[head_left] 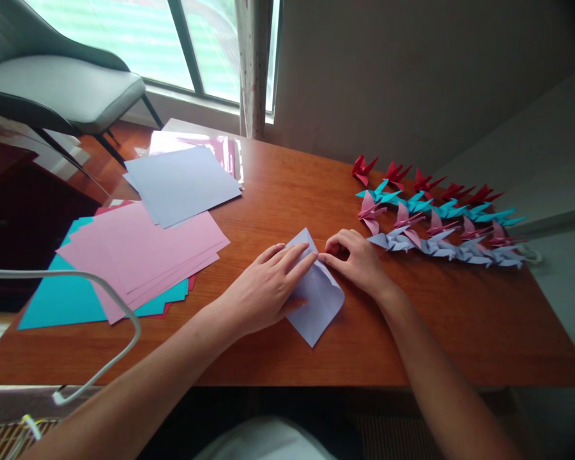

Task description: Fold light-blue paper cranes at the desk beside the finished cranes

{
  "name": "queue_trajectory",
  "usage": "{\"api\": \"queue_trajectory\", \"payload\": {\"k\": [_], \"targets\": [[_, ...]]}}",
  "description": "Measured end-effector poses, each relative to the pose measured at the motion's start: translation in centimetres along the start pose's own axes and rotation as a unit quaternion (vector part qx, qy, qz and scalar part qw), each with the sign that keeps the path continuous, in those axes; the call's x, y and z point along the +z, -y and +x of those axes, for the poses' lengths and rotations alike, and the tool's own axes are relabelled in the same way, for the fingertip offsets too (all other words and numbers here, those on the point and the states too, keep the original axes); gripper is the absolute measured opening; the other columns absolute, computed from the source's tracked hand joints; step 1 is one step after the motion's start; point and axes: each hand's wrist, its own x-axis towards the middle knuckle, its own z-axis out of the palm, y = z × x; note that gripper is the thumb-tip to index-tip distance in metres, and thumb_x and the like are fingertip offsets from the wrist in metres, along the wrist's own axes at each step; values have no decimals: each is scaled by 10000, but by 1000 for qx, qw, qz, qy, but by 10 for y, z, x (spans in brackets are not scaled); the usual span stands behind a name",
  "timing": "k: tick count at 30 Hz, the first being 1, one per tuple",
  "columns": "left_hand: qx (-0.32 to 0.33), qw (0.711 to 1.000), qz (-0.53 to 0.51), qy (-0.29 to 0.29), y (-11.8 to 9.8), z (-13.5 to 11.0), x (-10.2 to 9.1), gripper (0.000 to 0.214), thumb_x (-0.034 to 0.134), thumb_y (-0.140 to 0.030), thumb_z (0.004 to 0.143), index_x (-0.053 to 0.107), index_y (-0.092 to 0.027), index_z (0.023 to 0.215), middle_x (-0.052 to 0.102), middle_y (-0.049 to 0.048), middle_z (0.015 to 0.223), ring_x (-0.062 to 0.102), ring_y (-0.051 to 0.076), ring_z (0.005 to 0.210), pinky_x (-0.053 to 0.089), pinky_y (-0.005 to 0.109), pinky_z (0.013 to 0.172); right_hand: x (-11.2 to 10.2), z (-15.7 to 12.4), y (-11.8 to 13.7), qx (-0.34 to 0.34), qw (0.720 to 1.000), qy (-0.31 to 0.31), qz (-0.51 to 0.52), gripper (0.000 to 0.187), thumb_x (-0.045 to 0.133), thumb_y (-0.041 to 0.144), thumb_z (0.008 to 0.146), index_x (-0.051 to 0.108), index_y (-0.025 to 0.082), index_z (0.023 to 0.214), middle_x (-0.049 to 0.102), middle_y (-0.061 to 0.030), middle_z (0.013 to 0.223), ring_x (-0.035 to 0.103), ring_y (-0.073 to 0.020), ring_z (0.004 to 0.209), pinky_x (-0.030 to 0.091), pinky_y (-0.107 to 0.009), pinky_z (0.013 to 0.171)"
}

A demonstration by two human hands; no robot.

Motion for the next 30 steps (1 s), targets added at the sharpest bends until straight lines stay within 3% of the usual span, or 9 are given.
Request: {"api": "queue_trajectory", "payload": {"k": [3,8,18,22,25,30], "targets": [[7,1000,4,10,0,0,1,615,528,-431,971,371,-199,1518,358,114,1610,345,295,1471,226,470,1222,-1,-1,2,-1,1000,6,-6,225,741,360,858,599,213,763,630,-3,789,551,-181,771,411,-305,709],[10,1000,6,17,0,0,1,545,491,-440,986,457,-191,1469,410,86,1586,349,301,1465,230,471,1222,3,8,3,19,999,-2,-43,246,733,358,859,578,217,731,620,4,748,541,-180,738,395,-304,680],[10,1000,-4,10,2,-1,1,532,502,-442,979,481,-198,1451,412,90,1584,361,302,1459,232,485,1224,22,75,5,113,987,-45,-104,272,703,425,853,596,224,704,674,-27,800,584,-215,812,393,-322,707],[4,1000,-2,11,1,-1,-2,573,536,-445,962,457,-174,1461,397,130,1585,336,303,1474,247,474,1221,20,66,9,93,993,-56,-55,197,674,347,878,627,214,741,696,-31,829,608,-208,839,426,-321,750],[-19,1000,14,-18,2,-1,-7,595,509,-475,970,438,-155,1467,394,153,1578,320,322,1475,299,482,1192,13,48,11,84,993,-40,70,170,613,358,925,677,205,888,727,-28,867,647,-187,813,468,-308,742],[-167,979,71,-92,3,-7,-17,547,469,-498,982,466,-152,1406,568,163,1374,559,328,1215,486,465,968,-3,21,13,117,983,-18,140,222,635,399,907,699,202,986,755,-61,963,690,-211,888,514,-321,749]]}}
